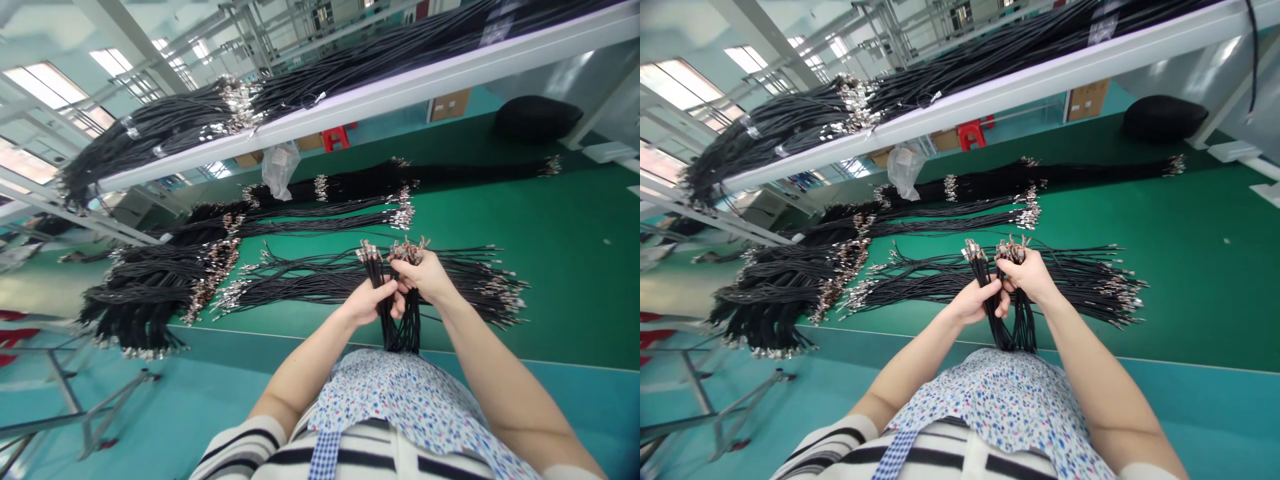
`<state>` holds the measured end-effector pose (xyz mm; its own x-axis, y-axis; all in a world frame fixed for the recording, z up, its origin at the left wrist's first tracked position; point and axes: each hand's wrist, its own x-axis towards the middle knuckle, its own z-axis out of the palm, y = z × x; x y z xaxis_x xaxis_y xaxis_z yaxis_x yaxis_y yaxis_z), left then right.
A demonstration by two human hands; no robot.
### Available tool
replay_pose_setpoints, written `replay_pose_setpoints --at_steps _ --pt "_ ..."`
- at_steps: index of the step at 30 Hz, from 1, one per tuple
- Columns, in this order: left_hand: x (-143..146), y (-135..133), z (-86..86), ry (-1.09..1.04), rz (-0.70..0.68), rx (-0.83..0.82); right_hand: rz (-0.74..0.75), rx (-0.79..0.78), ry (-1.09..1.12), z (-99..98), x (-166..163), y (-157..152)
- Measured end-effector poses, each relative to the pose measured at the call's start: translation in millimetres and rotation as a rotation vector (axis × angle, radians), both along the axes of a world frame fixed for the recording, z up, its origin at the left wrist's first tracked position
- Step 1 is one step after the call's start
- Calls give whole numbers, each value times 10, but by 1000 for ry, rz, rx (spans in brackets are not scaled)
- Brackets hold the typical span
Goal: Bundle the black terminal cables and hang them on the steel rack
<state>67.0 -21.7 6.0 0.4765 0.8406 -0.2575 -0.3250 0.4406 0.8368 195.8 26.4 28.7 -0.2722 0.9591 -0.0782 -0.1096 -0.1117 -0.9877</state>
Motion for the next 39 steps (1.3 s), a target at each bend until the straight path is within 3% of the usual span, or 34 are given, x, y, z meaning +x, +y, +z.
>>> replay_pose_setpoints --at_steps 4,8,10,16,20,28,39 --pt "47 -23 -30 6 187 -49 -29 -9 -8 -37 -18 24" --pt "5 18 -65 34 463 -88 -113 37 -31 -106 43 64" --pt "-49 33 -77 12 512 -92 -160 68 -49 -116 94 74" --pt "-99 0 -28 -49 163 -31 104 -50 211 -36 65 8" --pt "-64 -2 13 -44 21 -18 92 -41 193 -33 -27 2" --pt "-55 9 26 -27 -52 -28 104 -70 172 -47 -24 4" --pt "-16 6 14 -12 15 -26 159 -24 156 -66 -33 7"
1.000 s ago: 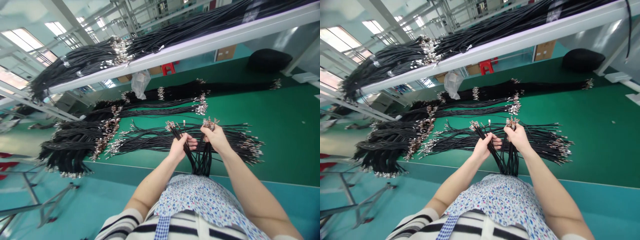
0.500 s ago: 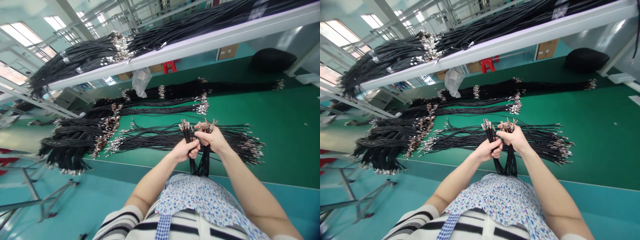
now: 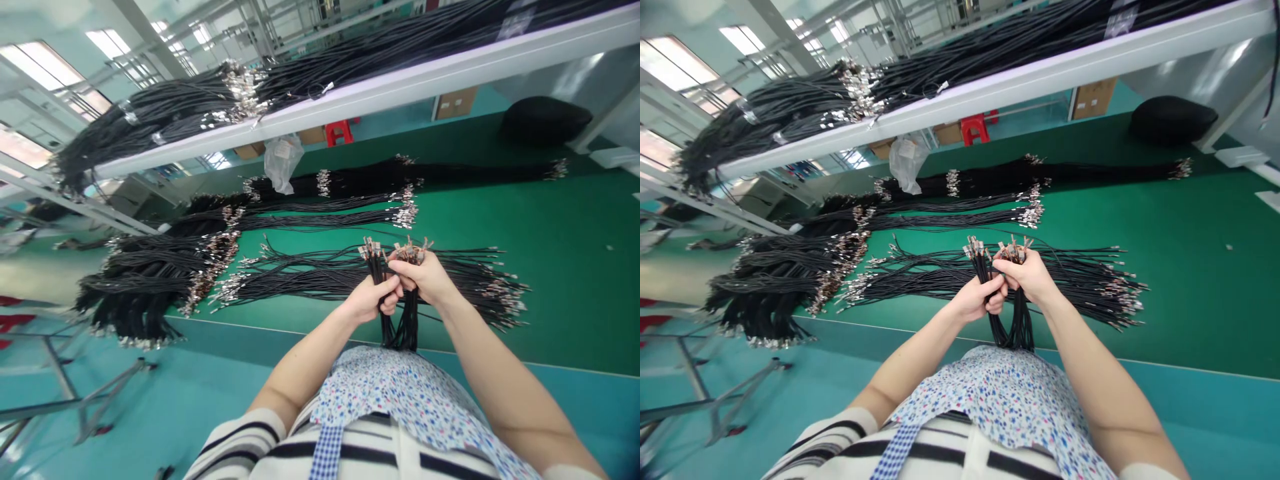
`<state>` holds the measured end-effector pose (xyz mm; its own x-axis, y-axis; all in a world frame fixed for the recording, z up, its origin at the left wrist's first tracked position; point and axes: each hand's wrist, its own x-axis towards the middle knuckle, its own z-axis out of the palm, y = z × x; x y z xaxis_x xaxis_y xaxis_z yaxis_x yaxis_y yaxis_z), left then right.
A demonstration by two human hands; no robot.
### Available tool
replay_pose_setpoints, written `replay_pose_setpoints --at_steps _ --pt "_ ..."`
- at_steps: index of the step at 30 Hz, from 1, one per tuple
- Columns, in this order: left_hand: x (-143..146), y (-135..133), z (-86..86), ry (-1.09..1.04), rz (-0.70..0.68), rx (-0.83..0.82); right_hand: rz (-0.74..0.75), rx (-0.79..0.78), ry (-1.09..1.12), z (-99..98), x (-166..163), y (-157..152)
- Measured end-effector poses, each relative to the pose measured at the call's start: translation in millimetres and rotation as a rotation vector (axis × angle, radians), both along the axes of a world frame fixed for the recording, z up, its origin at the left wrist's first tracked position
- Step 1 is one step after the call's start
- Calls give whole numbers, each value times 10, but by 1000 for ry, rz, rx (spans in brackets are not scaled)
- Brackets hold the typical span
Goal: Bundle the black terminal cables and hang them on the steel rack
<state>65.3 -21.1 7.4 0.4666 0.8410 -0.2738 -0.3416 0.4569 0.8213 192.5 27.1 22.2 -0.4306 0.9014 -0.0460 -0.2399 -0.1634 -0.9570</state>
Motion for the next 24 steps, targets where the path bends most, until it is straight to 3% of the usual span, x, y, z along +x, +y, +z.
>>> replay_pose_setpoints --at_steps 2,6,9,13,18,21,24 --pt "14 4 -13 7 40 12 -10 14 -31 0 -3 9" --pt "-7 33 -44 39 187 -7 -181 43 -80 -19 32 45" --pt "-68 48 -58 32 257 -24 -181 37 -22 -25 56 47" --pt "-142 22 -47 25 9 -7 -133 15 17 20 -5 -4" --pt "-177 -15 -12 -24 -267 -16 52 5 -150 107 -106 -30" --pt "-173 -36 -10 -40 -263 -1 129 15 -123 108 -91 -14" --pt "-127 -81 -30 -59 -98 43 144 -7 -33 76 -57 7"
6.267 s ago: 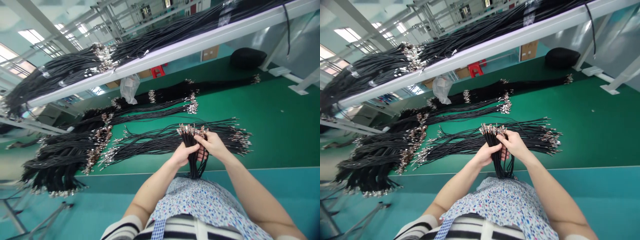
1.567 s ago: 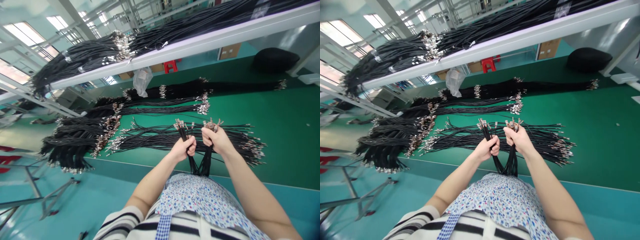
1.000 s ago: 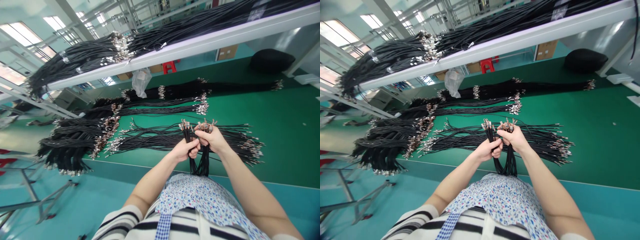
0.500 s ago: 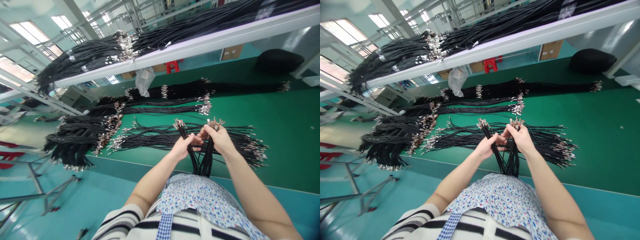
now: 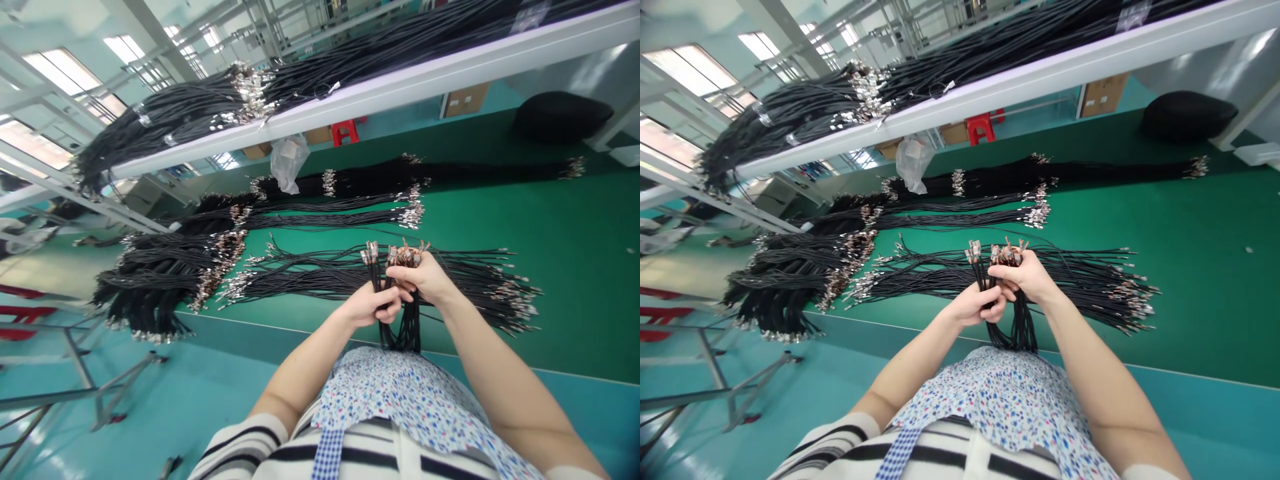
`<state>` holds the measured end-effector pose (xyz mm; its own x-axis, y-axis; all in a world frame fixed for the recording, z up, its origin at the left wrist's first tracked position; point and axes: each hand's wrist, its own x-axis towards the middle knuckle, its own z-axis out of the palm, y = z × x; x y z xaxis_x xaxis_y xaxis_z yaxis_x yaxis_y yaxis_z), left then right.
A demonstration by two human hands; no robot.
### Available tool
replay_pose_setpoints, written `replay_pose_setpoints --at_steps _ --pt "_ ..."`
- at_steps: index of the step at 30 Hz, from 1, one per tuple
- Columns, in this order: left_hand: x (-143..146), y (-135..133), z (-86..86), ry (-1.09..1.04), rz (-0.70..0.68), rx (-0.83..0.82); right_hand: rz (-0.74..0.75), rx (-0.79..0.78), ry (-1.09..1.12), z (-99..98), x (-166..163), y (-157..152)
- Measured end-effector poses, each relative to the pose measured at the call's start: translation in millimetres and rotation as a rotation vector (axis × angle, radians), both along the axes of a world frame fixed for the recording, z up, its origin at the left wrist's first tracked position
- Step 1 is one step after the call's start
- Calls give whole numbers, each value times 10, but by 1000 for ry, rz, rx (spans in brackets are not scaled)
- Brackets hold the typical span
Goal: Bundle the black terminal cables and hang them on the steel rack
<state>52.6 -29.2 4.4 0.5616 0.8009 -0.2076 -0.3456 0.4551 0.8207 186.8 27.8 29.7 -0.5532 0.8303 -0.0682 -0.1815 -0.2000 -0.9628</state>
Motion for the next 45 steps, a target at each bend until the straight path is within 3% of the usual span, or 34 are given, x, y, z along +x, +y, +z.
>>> replay_pose_setpoints --at_steps 6,11,15,31,36,40,45 --pt "178 -107 -60 13 419 70 -43 25 27 -50 10 41" --pt "302 -119 -43 61 615 86 -84 -12 30 -87 5 70" --pt "331 -88 -15 25 633 67 -86 5 41 -124 6 84" --pt "302 -32 11 265 707 151 -143 49 23 -119 8 78" --pt "306 5 32 243 708 125 -165 73 12 -127 -5 72" --pt "330 68 19 251 761 92 -220 95 -52 -121 -35 51" --pt "138 143 -31 105 794 21 -447 114 -10 -133 66 85"
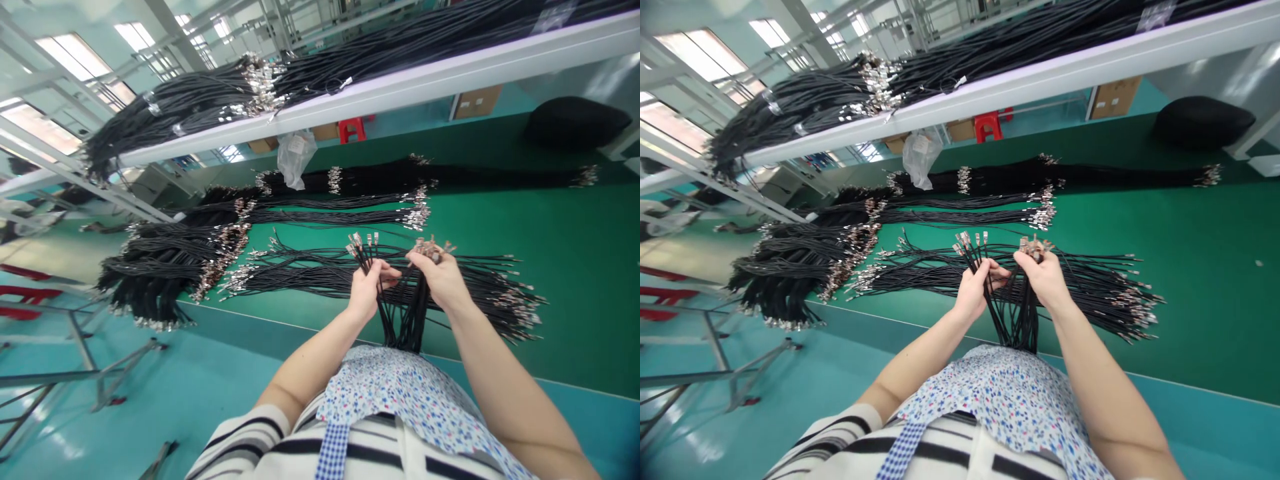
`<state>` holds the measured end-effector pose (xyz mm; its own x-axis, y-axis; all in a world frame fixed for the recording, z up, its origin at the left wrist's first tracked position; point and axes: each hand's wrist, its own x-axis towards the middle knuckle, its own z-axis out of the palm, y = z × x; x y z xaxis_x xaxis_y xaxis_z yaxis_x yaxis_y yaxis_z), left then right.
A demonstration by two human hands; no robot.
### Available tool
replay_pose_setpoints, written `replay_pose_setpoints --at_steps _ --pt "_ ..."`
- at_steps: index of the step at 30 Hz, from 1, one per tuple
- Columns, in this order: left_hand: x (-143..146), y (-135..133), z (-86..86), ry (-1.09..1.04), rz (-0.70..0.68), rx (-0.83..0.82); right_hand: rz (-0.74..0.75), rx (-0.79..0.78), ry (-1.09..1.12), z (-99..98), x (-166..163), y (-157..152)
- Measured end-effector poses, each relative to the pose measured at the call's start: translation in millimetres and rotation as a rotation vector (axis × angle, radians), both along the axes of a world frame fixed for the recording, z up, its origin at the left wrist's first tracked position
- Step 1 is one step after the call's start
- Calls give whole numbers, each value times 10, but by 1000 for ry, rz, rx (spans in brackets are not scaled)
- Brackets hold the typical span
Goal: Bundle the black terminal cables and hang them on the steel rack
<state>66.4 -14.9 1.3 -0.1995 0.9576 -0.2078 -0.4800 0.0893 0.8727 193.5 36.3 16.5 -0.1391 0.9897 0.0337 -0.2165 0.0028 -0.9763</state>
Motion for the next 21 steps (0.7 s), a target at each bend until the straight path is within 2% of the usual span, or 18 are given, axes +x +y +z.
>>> replay_pose_setpoints --at_steps 2,4,8,14,21 --pt "-143 -2 -15 -70 -71 6 17 -79 86 6 70 19" --pt "-263 -25 -20 -122 -214 6 84 -156 174 24 106 22" --pt "-326 -89 -5 -166 -468 25 182 -142 226 79 -11 -31" --pt "-229 -146 50 -103 -632 27 232 -127 120 156 -278 -99" --pt "-267 -147 103 34 -786 -23 287 -182 51 167 -258 -95"
